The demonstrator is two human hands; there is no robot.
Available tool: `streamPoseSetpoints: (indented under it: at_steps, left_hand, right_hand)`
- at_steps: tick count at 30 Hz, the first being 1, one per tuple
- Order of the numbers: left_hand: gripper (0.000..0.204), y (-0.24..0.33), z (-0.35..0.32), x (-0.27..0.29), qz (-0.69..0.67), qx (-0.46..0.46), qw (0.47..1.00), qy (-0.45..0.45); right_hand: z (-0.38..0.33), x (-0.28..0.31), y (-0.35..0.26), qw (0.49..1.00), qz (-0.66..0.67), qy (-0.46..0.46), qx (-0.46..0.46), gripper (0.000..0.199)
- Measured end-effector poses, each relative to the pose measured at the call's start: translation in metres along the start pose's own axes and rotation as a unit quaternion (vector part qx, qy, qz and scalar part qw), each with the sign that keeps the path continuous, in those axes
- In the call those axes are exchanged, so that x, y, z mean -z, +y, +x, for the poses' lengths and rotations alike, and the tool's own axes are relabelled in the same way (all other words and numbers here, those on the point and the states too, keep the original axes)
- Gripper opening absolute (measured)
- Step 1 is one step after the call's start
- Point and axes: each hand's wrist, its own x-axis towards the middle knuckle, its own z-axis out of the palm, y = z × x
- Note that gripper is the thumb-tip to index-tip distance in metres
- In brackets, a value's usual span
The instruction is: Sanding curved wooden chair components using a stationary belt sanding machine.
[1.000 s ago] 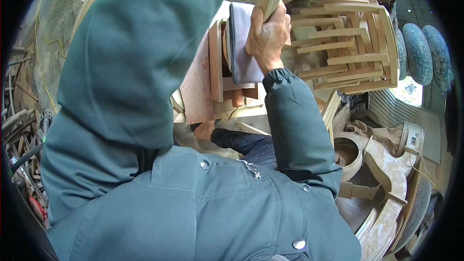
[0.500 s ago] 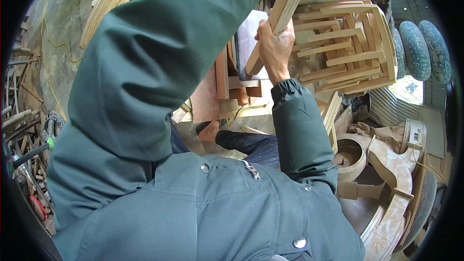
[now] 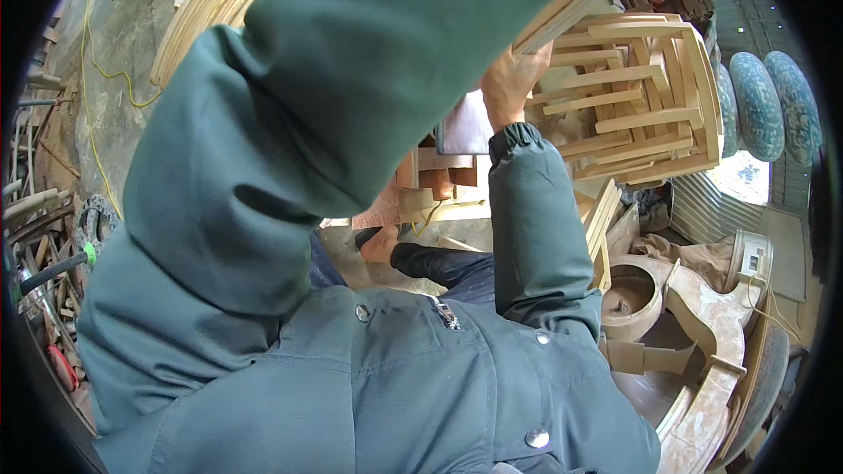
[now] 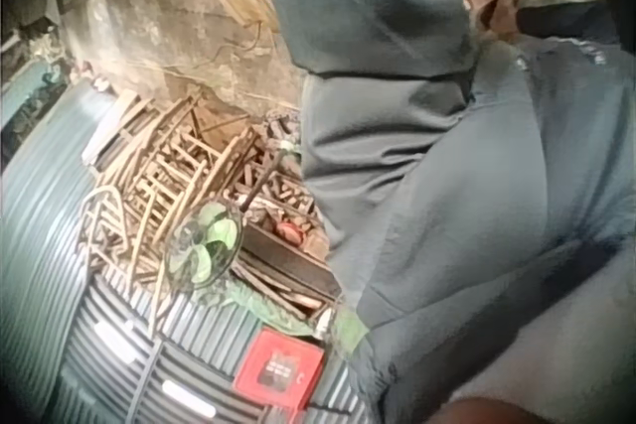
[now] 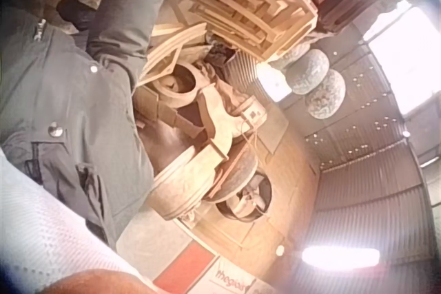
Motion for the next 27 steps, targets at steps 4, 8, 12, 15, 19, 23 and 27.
streamPoseSetpoints:
  at_steps: [4, 8, 12, 15, 19, 23, 27]
  left_hand:
    - [0.046, -0.011, 0.020, 0.034, 0.059, -0.064, 0.996, -0.016]
    - [0.040, 0.153, -0.172, -0.066, -0.005, -0.124, 0.988, -0.093]
    - [0.032, 0.189, -0.231, -0.057, 0.059, -0.218, 0.972, -0.071]
    - [0.021, 0.188, -0.283, -0.070, 0.004, -0.259, 0.963, -0.071]
    - [0.016, 0.185, -0.333, -0.073, 0.016, -0.271, 0.953, -0.134]
    - [0.027, 0.170, -0.355, -0.078, 0.078, -0.317, 0.927, -0.184]
    - [0.028, 0.167, -0.363, -0.085, 0.078, -0.322, 0.925, -0.188]
  right_hand:
    - [-0.010, -0.019, 0.003, 0.998, 0.068, -0.006, -0.006, 0.021]
    - [-0.022, 0.104, 0.082, 0.973, -0.184, -0.086, -0.114, 0.018]
    - [-0.041, 0.079, 0.062, 0.988, -0.113, -0.081, -0.065, 0.022]
    - [-0.059, 0.067, 0.038, 0.995, -0.055, -0.069, -0.035, 0.025]
    - [-0.064, 0.079, 0.023, 0.991, -0.097, -0.096, -0.006, 0.028]
    - [-0.061, 0.091, 0.042, 0.986, -0.141, -0.083, 0.011, 0.030]
    - [-0.060, 0.099, 0.036, 0.974, -0.217, -0.059, 0.023, 0.035]
